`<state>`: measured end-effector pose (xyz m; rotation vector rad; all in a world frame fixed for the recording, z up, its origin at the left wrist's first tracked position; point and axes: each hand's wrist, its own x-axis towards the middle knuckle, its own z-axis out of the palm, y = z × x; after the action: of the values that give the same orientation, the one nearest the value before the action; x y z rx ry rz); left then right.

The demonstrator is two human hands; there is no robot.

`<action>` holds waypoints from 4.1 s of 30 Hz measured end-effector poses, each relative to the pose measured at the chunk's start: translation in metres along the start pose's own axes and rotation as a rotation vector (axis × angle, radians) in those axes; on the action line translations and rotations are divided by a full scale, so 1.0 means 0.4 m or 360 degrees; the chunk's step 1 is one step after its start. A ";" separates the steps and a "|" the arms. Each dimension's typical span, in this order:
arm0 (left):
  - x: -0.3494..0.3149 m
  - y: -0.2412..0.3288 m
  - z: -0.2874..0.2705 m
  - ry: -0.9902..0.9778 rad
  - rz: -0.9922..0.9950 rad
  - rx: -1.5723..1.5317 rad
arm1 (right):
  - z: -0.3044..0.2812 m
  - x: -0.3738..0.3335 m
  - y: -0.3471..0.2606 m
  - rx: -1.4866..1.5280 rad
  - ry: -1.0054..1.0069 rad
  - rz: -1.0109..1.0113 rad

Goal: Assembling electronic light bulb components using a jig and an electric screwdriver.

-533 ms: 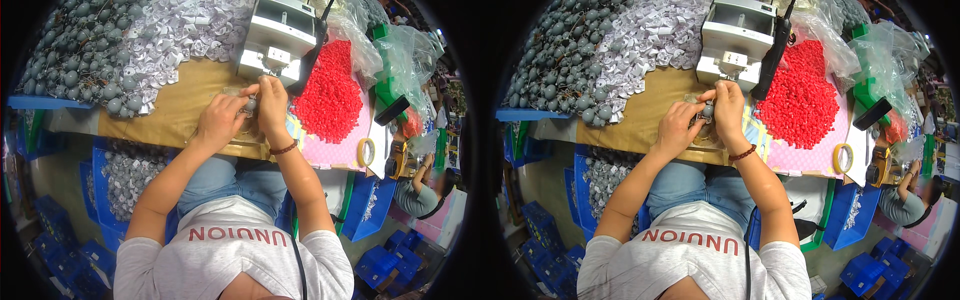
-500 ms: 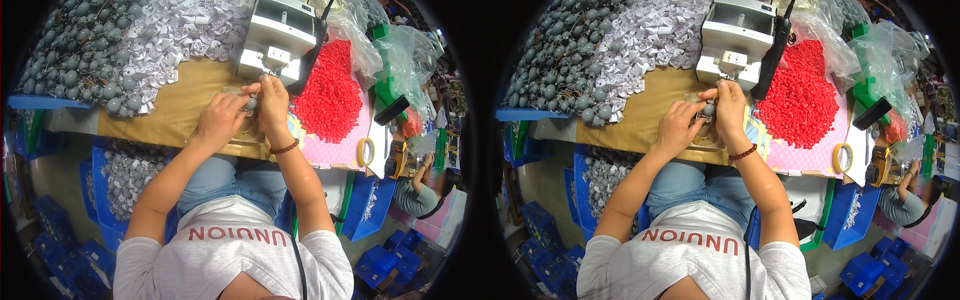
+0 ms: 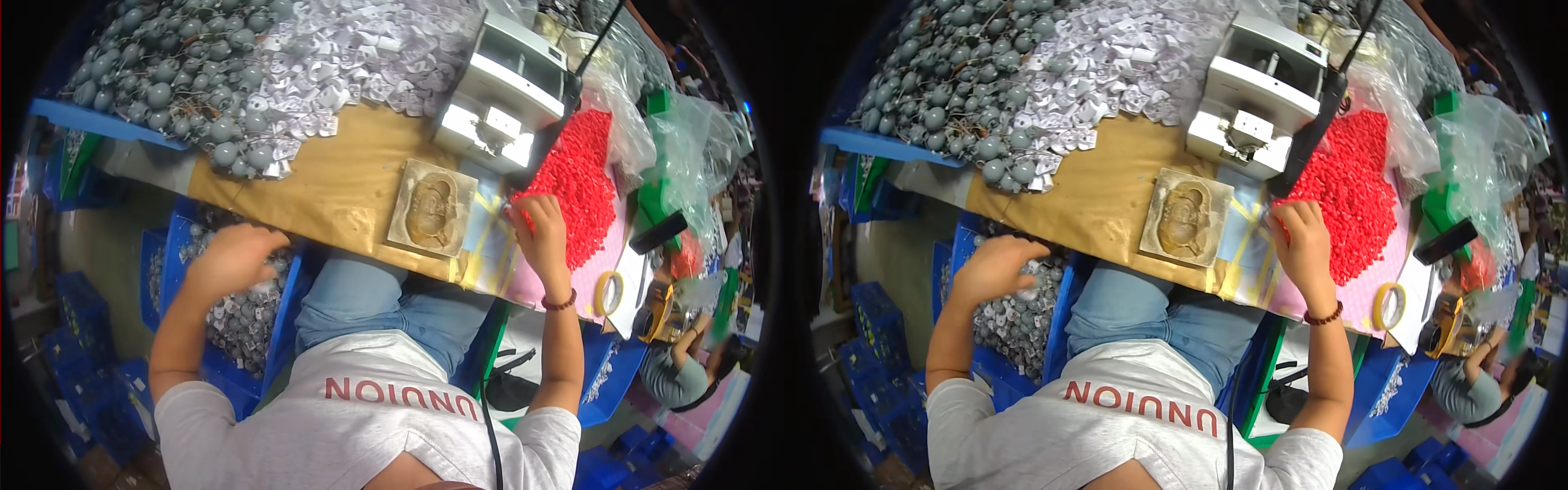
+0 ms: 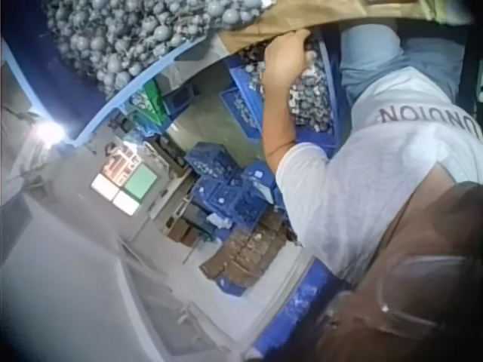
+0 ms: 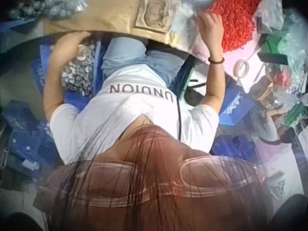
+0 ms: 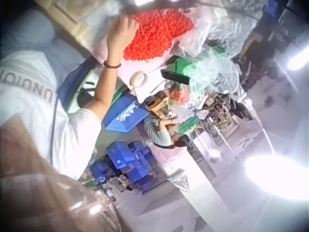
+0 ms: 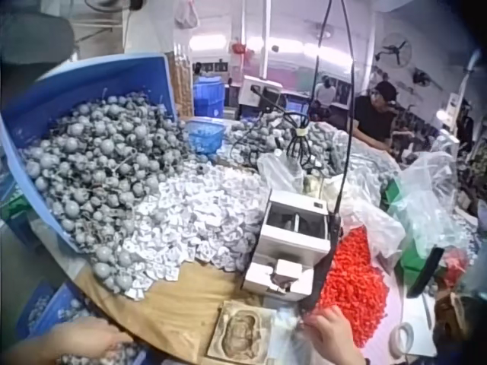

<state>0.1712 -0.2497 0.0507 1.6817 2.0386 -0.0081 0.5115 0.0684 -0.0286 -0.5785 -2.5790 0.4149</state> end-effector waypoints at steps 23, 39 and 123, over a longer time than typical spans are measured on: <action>0.332 -0.013 0.137 0.0817 0.0788 0.0363 | 0.036 -0.010 0.023 -0.0021 0.0100 -0.0052; 0.410 0.204 0.134 0.0719 0.0844 -0.0599 | 0.042 0.062 -0.124 0.0730 0.0203 0.0039; 0.334 0.297 0.193 0.1152 0.0331 -0.0299 | 0.111 0.065 -0.215 -0.0191 -0.0330 -0.0514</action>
<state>0.2932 -0.1220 -0.0312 1.9374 2.2217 0.9558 0.4405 -0.0024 -0.0239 -0.1553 -2.8451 0.2213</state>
